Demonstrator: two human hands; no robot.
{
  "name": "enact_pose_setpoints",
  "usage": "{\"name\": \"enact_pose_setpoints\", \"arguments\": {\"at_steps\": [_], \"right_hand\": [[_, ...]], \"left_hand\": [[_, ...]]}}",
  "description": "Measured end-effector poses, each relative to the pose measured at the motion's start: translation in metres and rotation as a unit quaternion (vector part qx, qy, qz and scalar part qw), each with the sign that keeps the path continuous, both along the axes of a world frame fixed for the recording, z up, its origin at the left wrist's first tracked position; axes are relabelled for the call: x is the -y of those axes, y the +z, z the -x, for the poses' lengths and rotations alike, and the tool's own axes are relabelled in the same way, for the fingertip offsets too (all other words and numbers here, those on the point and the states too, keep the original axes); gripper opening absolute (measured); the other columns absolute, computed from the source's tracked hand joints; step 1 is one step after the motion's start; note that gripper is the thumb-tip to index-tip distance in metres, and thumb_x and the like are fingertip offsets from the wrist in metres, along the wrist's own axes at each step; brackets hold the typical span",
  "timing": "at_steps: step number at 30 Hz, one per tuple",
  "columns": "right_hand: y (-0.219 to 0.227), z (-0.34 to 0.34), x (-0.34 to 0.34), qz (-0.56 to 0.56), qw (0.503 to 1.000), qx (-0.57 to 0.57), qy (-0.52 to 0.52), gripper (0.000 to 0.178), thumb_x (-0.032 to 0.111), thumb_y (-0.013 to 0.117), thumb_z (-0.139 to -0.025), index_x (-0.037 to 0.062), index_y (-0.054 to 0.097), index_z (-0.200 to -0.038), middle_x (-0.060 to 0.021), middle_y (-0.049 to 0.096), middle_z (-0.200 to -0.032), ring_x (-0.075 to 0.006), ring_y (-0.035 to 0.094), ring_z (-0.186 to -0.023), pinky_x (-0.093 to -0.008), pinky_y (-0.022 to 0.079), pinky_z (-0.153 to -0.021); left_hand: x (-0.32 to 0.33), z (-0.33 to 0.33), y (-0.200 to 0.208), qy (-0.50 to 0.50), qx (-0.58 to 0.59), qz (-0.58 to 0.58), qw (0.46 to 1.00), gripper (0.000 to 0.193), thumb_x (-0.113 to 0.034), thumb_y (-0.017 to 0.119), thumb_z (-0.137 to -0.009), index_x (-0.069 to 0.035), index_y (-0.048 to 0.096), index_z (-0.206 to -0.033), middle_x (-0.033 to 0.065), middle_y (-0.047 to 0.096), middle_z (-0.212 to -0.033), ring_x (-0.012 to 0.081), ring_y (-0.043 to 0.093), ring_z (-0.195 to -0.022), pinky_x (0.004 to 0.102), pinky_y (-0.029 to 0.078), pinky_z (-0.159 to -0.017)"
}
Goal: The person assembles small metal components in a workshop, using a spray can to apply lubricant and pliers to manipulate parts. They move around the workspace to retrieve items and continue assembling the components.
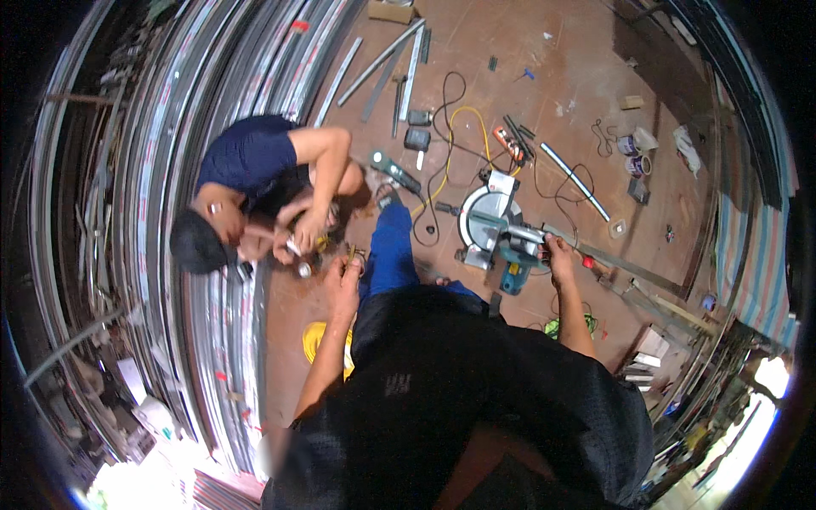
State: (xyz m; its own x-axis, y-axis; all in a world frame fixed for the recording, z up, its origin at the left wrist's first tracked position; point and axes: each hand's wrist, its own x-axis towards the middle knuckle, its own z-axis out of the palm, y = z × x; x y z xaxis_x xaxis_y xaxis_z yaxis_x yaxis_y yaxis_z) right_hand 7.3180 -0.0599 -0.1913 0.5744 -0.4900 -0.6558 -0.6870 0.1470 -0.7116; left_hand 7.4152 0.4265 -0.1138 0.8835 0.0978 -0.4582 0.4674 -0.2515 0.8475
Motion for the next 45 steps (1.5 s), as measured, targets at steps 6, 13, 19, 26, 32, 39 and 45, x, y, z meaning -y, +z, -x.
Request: {"name": "enact_pose_setpoints", "arguments": {"at_steps": [6,13,19,26,32,39,45], "right_hand": [[0.012,-0.064,-0.008,-0.05,0.994,-0.096,-0.024,0.024,0.033,0.059,-0.095,0.0091,0.06,-0.097,-0.0029,0.064,-0.08,-0.0131,0.058,-0.066,-0.0301,0.046,-0.059],[0.006,-0.021,0.033,-0.078,0.972,-0.12,-0.184,0.018,0.026,0.058,-0.093,0.0106,0.061,-0.083,-0.0028,0.063,-0.069,-0.0145,0.055,-0.052,-0.027,0.045,-0.046],[-0.032,-0.072,0.087,-0.123,0.942,-0.243,-0.195,0.014,0.023,0.055,-0.09,0.0097,0.06,-0.086,-0.0059,0.06,-0.07,-0.0199,0.057,-0.054,-0.0326,0.048,-0.046],[-0.132,-0.389,0.252,-0.035,0.984,-0.144,0.097,0.02,0.026,0.053,-0.09,0.0094,0.062,-0.085,-0.008,0.062,-0.07,-0.0248,0.06,-0.059,-0.0364,0.045,-0.051],[-0.013,-0.752,0.351,-0.003,0.988,0.154,0.021,0.023,0.033,0.057,-0.096,0.0117,0.06,-0.088,0.002,0.055,-0.072,-0.0083,0.046,-0.062,-0.0264,0.036,-0.056],[0.127,-0.912,0.411,0.025,0.978,0.199,0.06,0.02,0.023,0.062,-0.094,0.0037,0.065,-0.094,-0.0015,0.067,-0.085,-0.0093,0.058,-0.074,-0.0248,0.043,-0.068],[0.072,-0.999,0.491,0.053,0.981,0.129,0.132,0.019,0.026,0.063,-0.093,0.0073,0.066,-0.092,0.0019,0.063,-0.078,-0.0081,0.055,-0.071,-0.0246,0.042,-0.065]], "left_hand": [[0.008,-0.2,0.023,-0.117,0.084,-0.032,0.989,0.031,-0.029,0.056,-0.094,0.001,0.061,-0.094,0.0085,0.061,-0.078,0.0161,0.055,-0.074,0.0306,0.045,-0.069],[0.037,-0.344,0.03,-0.123,0.099,0.016,0.987,0.027,-0.027,0.058,-0.094,0.0,0.062,-0.095,0.0037,0.061,-0.079,0.0125,0.052,-0.072,0.0283,0.043,-0.067],[0.097,-0.407,0.015,-0.035,-0.007,0.191,0.981,0.022,-0.025,0.056,-0.096,-0.004,0.061,-0.092,0.0002,0.059,-0.076,0.0092,0.054,-0.07,0.0244,0.043,-0.065],[0.194,-0.554,-0.024,-0.043,-0.015,0.106,0.993,0.028,-0.03,0.055,-0.096,-0.003,0.062,-0.091,0.002,0.058,-0.072,0.0107,0.051,-0.063,0.0267,0.041,-0.059],[0.254,-0.676,-0.088,0.035,-0.202,0.019,0.979,0.032,-0.037,0.049,-0.092,-0.009,0.064,-0.09,0.0039,0.053,-0.063,0.0156,0.051,-0.051,0.0324,0.042,-0.048],[0.316,-0.746,-0.111,0.187,-0.298,-0.004,0.936,0.039,-0.044,0.055,-0.089,-0.006,0.062,-0.088,0.0032,0.045,-0.06,0.0185,0.049,-0.046,0.0329,0.038,-0.041],[0.41,-0.858,-0.173,0.149,-0.361,0.018,0.92,0.039,-0.043,0.054,-0.087,-0.004,0.058,-0.086,0.0099,0.053,-0.06,0.021,0.049,-0.046,0.0368,0.041,-0.044]]}}
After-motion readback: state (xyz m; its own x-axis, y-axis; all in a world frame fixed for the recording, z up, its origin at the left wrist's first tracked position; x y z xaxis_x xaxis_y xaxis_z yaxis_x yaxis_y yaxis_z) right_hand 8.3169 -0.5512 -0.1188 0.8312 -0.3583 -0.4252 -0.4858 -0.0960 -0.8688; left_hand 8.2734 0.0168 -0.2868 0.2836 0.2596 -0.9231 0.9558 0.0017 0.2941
